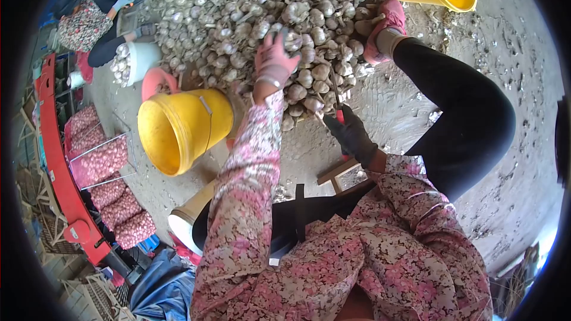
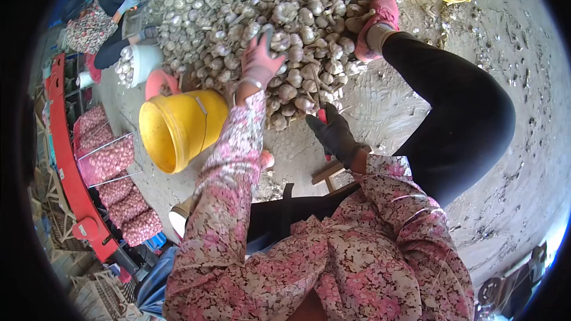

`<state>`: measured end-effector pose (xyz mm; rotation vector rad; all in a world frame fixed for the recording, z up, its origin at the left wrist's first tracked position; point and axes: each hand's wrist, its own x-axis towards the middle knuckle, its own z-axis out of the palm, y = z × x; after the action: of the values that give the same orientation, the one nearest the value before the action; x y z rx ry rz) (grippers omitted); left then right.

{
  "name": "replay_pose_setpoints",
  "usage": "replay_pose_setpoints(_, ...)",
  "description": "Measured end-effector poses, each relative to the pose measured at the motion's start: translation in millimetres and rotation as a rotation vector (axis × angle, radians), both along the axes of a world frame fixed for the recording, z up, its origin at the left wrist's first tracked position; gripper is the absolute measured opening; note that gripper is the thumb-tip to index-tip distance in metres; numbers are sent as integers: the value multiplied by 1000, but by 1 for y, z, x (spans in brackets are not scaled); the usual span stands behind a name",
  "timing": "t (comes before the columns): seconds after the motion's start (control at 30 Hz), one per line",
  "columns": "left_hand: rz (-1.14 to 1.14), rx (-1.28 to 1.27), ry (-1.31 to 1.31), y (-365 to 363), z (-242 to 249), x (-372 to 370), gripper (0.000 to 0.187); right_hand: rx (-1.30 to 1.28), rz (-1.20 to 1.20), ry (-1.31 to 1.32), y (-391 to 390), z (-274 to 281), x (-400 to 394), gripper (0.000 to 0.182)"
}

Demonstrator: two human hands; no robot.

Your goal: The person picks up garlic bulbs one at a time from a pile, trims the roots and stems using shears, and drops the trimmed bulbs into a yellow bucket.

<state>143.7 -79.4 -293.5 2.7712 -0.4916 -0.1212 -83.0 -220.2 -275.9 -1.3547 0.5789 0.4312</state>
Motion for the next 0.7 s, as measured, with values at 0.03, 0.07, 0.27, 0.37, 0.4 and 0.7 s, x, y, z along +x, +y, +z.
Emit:
replay_pose_setpoints(0.03,-81,343,-16,-23,20,4,76,-7,-6,6,-4,-4,1,40)
replay_pose_setpoints(0.07,-87,340,-13,-28,13,13,76,-87,6,-12,-8,-9,2,41)
replay_pose_setpoints(0.27,200,-190,347,14,-57,37,50,-152,28,-6,-17,7,12,50)
replay_pose_setpoints(0.37,517,-1441,814,30,-7,-14,27,-266,-25,-240,-5,-23,9,60)
replay_pose_setpoints(0.4,499,-1640,832,31,7,-37,30,-314,-73,-363,-1,-29,6,65)
replay_pose_setpoints(0.7,384,-1886,897,11,62,-184,51,-683,309,-536,-20,40,-11,75)
